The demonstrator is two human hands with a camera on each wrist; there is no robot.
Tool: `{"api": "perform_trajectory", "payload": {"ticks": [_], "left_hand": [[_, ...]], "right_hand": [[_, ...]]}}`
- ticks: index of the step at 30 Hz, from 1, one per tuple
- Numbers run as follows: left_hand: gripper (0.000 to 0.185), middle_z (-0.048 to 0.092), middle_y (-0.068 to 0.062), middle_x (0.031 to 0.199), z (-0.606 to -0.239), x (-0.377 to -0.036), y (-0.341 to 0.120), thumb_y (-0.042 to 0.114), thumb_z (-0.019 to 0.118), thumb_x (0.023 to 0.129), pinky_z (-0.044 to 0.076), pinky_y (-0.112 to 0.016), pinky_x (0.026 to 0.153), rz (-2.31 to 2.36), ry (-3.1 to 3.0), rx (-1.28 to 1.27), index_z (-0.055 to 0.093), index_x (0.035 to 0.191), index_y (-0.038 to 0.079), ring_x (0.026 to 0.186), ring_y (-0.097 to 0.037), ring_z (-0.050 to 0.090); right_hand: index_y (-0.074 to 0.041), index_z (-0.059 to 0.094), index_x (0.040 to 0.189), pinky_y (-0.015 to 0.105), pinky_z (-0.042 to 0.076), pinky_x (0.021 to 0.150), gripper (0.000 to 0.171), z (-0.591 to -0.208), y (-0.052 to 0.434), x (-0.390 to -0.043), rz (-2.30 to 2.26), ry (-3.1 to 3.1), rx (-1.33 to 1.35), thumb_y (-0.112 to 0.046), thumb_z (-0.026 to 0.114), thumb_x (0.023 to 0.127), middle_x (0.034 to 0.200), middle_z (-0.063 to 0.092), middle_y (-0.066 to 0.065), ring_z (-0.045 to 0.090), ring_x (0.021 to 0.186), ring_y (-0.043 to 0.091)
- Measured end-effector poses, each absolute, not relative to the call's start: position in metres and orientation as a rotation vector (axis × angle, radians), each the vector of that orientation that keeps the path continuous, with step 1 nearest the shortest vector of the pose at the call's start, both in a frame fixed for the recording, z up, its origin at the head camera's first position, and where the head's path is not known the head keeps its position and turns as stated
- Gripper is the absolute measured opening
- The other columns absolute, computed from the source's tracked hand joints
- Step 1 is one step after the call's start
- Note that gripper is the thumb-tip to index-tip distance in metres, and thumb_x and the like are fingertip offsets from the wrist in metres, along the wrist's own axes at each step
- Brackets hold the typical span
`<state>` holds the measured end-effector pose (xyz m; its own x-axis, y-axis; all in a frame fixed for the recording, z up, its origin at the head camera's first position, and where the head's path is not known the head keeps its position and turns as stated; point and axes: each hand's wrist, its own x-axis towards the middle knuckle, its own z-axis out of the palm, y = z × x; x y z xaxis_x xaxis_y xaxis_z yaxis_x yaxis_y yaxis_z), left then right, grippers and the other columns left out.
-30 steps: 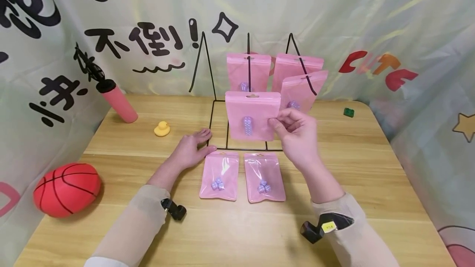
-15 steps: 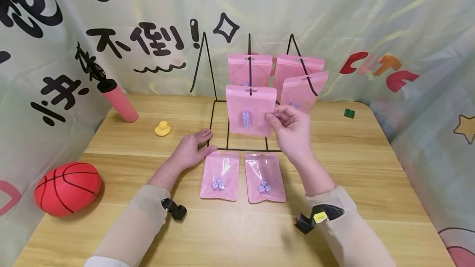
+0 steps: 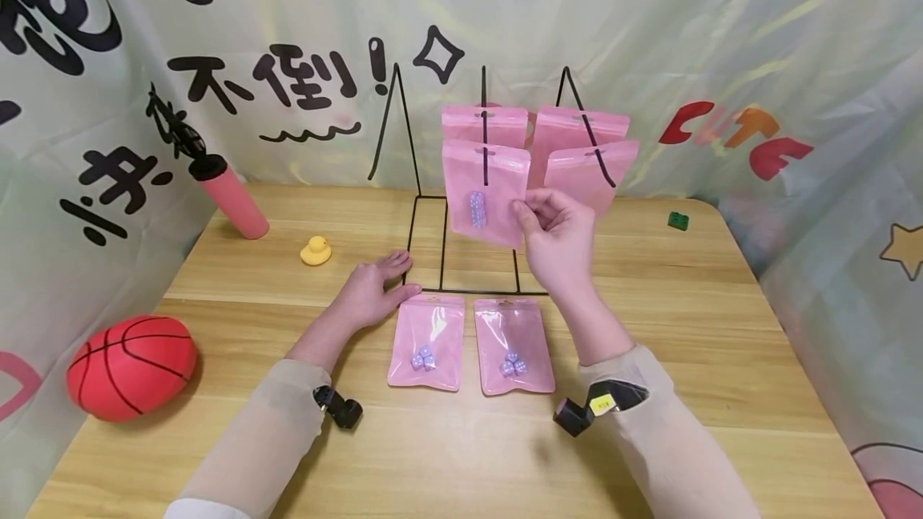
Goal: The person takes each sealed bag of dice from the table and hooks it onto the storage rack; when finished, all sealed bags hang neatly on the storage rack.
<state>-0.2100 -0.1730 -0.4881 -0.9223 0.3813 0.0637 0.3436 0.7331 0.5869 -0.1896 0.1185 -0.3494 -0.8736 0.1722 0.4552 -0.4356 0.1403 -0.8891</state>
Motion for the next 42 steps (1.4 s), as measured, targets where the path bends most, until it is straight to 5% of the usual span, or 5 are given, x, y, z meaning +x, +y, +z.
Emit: {"api": "perform_trajectory", "payload": {"ticks": [18,28,42], "left_hand": [[0.064,0.046,-0.011,0.159,-0.489,-0.212,-0.173,0.042,0.073,0.102,0.026,-0.052,0.126,0.954,2.883,0.626,0.057,0.149,0.002,0.151,-0.031,0.039],[0.063,0.044,-0.009,0.160,-0.489,-0.211,-0.173,0.044,0.071,0.103,0.024,-0.052,0.127,0.942,2.876,0.600,0.056,0.150,0.004,0.152,-0.030,0.038],[0.063,0.044,-0.009,0.160,-0.489,-0.211,-0.174,0.043,0.070,0.103,0.024,-0.052,0.127,0.955,2.868,0.595,0.056,0.150,0.004,0.152,-0.029,0.037]], "right_hand": [[0.013,0.074,0.099,0.016,0.049,0.054,0.005,-0.348,0.118,-0.203,1.783,-1.954,0.220,0.009,0.073,0.095,0.092,0.077,0.025,0.071,0.071,0.012],[0.011,0.075,0.105,0.019,0.057,0.066,0.011,-0.350,0.125,-0.199,1.773,-2.044,0.212,0.003,0.074,0.098,0.098,0.078,0.023,0.074,0.082,0.014],[0.014,0.074,0.108,0.024,0.062,0.084,0.014,-0.349,0.142,-0.187,1.773,-2.060,0.328,0.013,0.072,0.094,0.105,0.077,0.026,0.077,0.092,0.015]]}}
